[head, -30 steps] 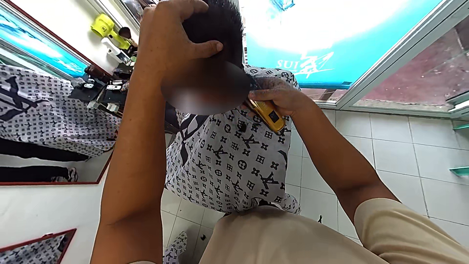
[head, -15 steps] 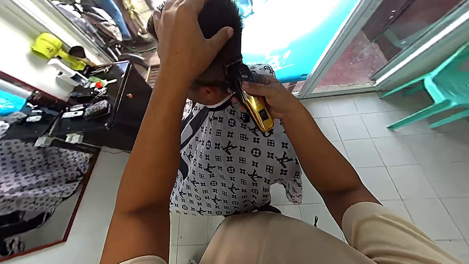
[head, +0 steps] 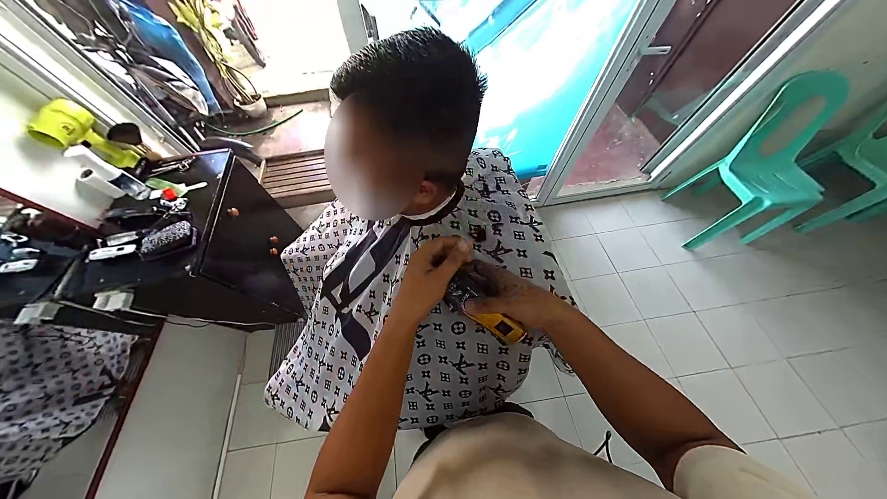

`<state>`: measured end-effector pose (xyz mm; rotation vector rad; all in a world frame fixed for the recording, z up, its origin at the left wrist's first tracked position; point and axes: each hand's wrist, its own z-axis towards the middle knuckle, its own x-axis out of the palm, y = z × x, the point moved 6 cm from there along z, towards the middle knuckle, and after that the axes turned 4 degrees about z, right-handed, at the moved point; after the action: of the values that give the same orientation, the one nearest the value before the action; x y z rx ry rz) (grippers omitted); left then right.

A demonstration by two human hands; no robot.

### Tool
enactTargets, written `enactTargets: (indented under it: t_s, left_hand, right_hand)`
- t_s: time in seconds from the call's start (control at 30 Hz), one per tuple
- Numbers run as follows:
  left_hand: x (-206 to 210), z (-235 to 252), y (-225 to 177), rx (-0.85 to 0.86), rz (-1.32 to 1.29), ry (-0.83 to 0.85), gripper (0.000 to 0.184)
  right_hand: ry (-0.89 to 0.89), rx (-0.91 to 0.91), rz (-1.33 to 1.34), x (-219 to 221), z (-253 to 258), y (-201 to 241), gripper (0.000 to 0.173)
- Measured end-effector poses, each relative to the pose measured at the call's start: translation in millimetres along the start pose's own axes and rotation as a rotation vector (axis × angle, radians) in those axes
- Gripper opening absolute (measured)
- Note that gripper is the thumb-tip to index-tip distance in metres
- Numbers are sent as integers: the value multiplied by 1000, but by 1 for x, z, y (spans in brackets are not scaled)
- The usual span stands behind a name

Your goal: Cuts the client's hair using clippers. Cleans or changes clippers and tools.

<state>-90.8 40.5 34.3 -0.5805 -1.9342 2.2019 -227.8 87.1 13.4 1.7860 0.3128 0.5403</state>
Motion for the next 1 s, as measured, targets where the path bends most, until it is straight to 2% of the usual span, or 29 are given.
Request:
enactTargets:
  t_s: [0.07, 0.17, 0.27, 0.37, 0.53, 0.63, 0.8, 0.9, 1.0]
  left_hand:
    - [-4, 1, 0, 20, 20, -87, 15]
    - [-8, 5, -11, 73, 122, -231, 13]
    - [-11, 12, -23, 120, 243, -362, 18]
    - [-13, 23, -16, 143, 289, -475, 17]
    - [10, 42, 6, 34, 283, -399, 30]
    - [18, 57, 12, 52, 214, -392, 38]
    - [21, 69, 17, 3, 176, -378, 50]
    - [19, 70, 18, 5, 197, -380, 53]
    - [19, 70, 18, -2, 207, -381, 53]
  right_hand:
    - [35, -33, -78, -4, 3, 6, 58]
    - [39, -56, -84, -22, 6, 18, 57]
    - [-52, -106, 130, -53, 11, 26, 57]
    - [-133, -127, 350, -83, 27, 32, 40]
    - [-118, -2, 177, -103, 58, 43, 35]
    - [-28, -24, 92, -111, 72, 56, 39]
    - [194, -97, 194, -129, 86, 67, 29]
    - [232, -93, 210, -131, 88, 72, 20]
    - [238, -88, 223, -132, 90, 71, 20]
